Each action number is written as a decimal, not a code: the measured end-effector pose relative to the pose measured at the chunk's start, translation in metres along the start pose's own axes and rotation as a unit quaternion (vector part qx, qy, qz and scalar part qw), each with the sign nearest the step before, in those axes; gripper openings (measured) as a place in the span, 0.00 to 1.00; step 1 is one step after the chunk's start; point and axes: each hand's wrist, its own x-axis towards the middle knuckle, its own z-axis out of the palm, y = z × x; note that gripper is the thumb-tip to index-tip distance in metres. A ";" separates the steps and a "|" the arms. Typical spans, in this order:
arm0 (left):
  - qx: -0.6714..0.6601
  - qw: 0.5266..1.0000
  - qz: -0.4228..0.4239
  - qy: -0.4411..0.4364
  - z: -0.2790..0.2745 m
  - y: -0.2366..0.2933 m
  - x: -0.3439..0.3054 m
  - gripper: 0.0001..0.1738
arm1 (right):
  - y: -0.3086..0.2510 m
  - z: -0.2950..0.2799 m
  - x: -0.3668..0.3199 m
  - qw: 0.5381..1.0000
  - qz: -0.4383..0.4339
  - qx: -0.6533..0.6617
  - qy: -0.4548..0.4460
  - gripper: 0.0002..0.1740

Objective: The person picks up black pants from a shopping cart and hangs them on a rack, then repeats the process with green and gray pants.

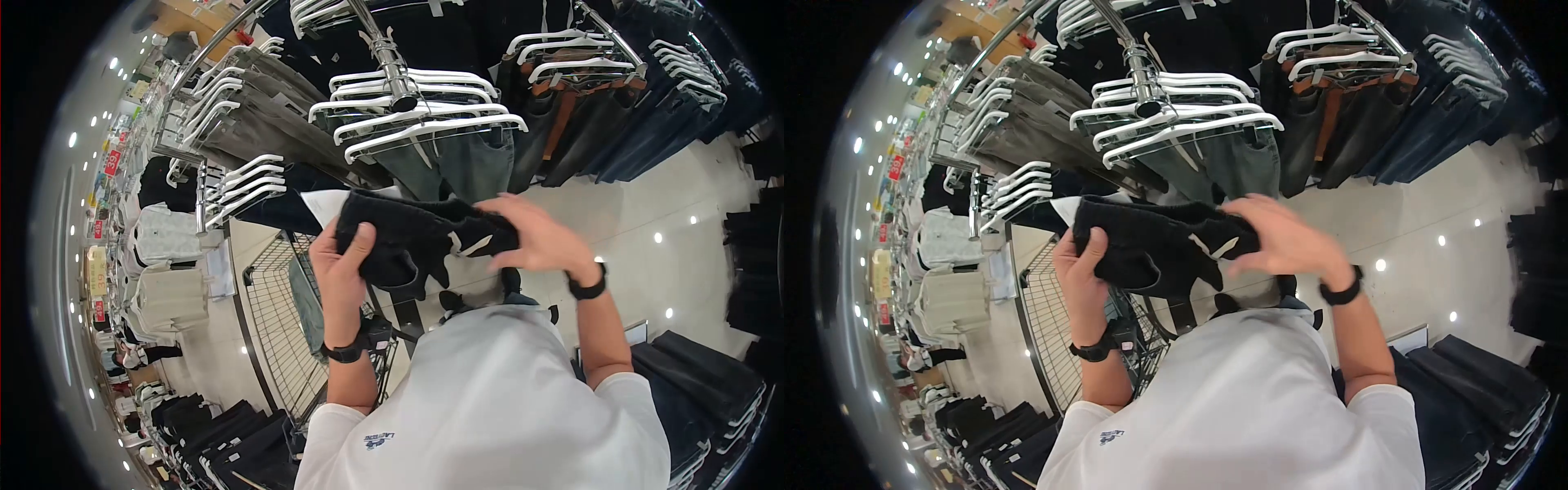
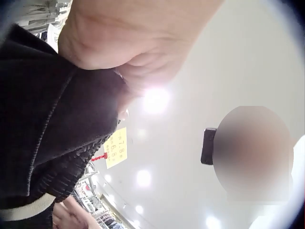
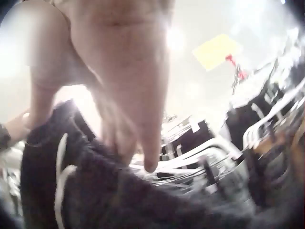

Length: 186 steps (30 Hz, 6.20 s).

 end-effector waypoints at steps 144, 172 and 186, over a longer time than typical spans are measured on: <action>0.302 0.944 0.088 -0.101 -0.089 0.064 0.016 0.37 | 0.052 -0.033 0.002 0.979 0.029 0.179 0.096 0.15; 0.308 0.947 0.085 0.011 -0.002 0.052 0.011 0.12 | -0.048 0.110 0.078 0.933 -0.119 0.274 0.201 0.20; 0.178 0.981 0.055 -0.059 -0.035 0.001 -0.004 0.15 | -0.039 0.054 0.069 0.970 -0.011 0.230 0.076 0.14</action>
